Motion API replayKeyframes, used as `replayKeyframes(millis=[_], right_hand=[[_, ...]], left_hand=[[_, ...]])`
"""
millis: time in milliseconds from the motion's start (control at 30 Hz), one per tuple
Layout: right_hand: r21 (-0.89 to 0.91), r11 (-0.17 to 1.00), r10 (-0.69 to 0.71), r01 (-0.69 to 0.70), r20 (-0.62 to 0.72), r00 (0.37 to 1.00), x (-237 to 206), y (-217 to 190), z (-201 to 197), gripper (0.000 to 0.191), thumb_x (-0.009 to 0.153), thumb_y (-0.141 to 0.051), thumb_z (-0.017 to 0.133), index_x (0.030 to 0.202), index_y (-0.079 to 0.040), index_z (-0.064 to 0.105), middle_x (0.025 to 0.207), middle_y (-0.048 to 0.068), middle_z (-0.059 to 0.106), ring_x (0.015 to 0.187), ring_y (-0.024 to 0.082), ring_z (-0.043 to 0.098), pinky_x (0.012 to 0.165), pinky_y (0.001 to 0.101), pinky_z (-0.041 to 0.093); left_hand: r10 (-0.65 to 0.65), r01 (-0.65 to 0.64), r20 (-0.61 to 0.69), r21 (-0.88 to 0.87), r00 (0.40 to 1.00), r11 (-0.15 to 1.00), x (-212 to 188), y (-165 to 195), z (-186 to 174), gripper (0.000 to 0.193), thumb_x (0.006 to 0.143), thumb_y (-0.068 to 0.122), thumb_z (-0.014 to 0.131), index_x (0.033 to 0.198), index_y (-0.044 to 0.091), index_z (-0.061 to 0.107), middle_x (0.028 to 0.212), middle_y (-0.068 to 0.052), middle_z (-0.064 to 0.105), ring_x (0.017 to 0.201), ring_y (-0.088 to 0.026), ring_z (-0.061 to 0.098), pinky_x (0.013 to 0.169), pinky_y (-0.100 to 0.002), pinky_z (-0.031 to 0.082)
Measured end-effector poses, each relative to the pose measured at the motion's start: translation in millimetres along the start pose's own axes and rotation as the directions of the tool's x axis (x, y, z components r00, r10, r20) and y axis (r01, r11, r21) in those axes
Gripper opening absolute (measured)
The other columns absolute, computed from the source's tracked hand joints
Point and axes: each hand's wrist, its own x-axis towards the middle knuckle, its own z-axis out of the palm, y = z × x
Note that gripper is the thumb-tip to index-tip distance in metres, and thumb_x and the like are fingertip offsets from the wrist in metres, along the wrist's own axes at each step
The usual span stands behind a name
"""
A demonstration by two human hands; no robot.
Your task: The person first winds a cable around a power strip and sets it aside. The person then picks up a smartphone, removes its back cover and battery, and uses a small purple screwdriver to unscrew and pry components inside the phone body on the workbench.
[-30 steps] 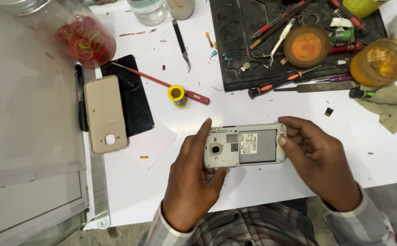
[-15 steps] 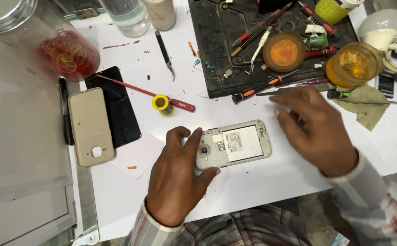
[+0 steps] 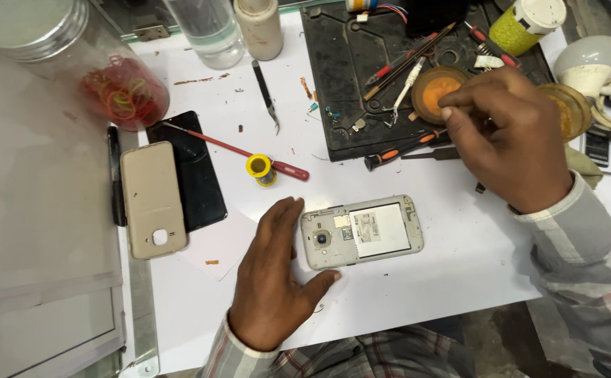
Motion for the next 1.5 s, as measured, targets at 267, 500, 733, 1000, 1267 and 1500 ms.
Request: replayKeyframes(millis=[267, 500, 733, 1000, 1267, 1500], right_hand=[[0.099, 0.994, 0.055, -0.045, -0.096, 0.994, -15.2, 6.4, 33.2, 0.023, 0.107, -0.006, 0.074, 0.088, 0.001, 0.063, 0.092, 0.009, 0.066, 0.063, 0.010, 0.056, 0.054, 0.0243, 0.041], [0.161, 0.984, 0.090, -0.071, -0.109, 0.990, -24.0, 8.8, 39.3, 0.012, 0.106, -0.005, 0.071, 0.100, 0.001, 0.063, 0.096, 0.008, 0.065, 0.065, 0.008, 0.057, 0.057, 0.0218, 0.043], [0.212, 0.975, 0.066, -0.061, -0.016, 0.998, -21.7, 7.3, 41.3, 0.009, 0.095, -0.002, 0.074, 0.099, 0.000, 0.066, 0.098, 0.007, 0.065, 0.067, 0.009, 0.058, 0.059, 0.0243, 0.046], [0.166, 0.986, -0.026, 0.015, 0.064, 0.998, -18.2, -1.3, 35.9, 0.013, 0.090, -0.005, 0.077, 0.097, -0.002, 0.067, 0.097, 0.007, 0.068, 0.059, 0.010, 0.058, 0.053, 0.0258, 0.046], [-0.259, 0.953, 0.174, -0.157, 0.041, 0.984, -32.0, 6.1, -6.7, 0.013, 0.094, -0.006, 0.072, 0.106, -0.008, 0.073, 0.096, 0.010, 0.071, 0.068, 0.024, 0.067, 0.063, 0.0376, 0.053], [-0.304, 0.932, 0.213, -0.195, 0.027, 0.977, -54.8, 29.9, -32.6, 0.016, 0.093, -0.006, 0.070, 0.109, -0.007, 0.072, 0.104, 0.011, 0.070, 0.082, 0.028, 0.071, 0.071, 0.0389, 0.056]], left_hand=[[0.073, -0.070, -0.032, 0.083, 0.997, 0.994, 1.6, -0.7, 0.1, 0.098, 0.059, 0.016, 0.095, 0.142, -0.002, 0.046, 0.147, -0.025, 0.050, 0.129, -0.044, 0.056, 0.101, -0.047, 0.051], [0.042, -0.040, -0.029, 0.061, 0.999, 0.997, 2.6, -1.4, 0.6, 0.096, 0.058, 0.016, 0.093, 0.141, 0.001, 0.047, 0.149, -0.022, 0.051, 0.129, -0.041, 0.057, 0.102, -0.045, 0.050], [0.074, -0.072, -0.030, 0.084, 0.997, 0.994, 7.8, -0.8, 3.0, 0.094, 0.059, 0.018, 0.092, 0.140, 0.002, 0.048, 0.147, -0.020, 0.053, 0.124, -0.039, 0.061, 0.096, -0.044, 0.054], [-0.127, 0.119, 0.057, 0.123, 0.990, 0.985, 15.6, 9.8, 4.2, 0.100, 0.056, 0.019, 0.092, 0.145, 0.009, 0.047, 0.154, -0.014, 0.051, 0.119, -0.033, 0.064, 0.075, -0.039, 0.060], [-0.124, 0.116, 0.057, 0.135, 0.991, 0.984, 14.5, 9.1, 4.9, 0.100, 0.056, 0.019, 0.092, 0.144, 0.007, 0.048, 0.151, -0.017, 0.052, 0.118, -0.034, 0.064, 0.080, -0.041, 0.060], [-0.253, 0.226, 0.122, 0.198, 0.960, 0.954, 19.3, 10.8, 6.0, 0.103, 0.057, 0.024, 0.096, 0.146, 0.011, 0.046, 0.153, -0.013, 0.049, 0.124, -0.034, 0.062, 0.077, -0.040, 0.060]])
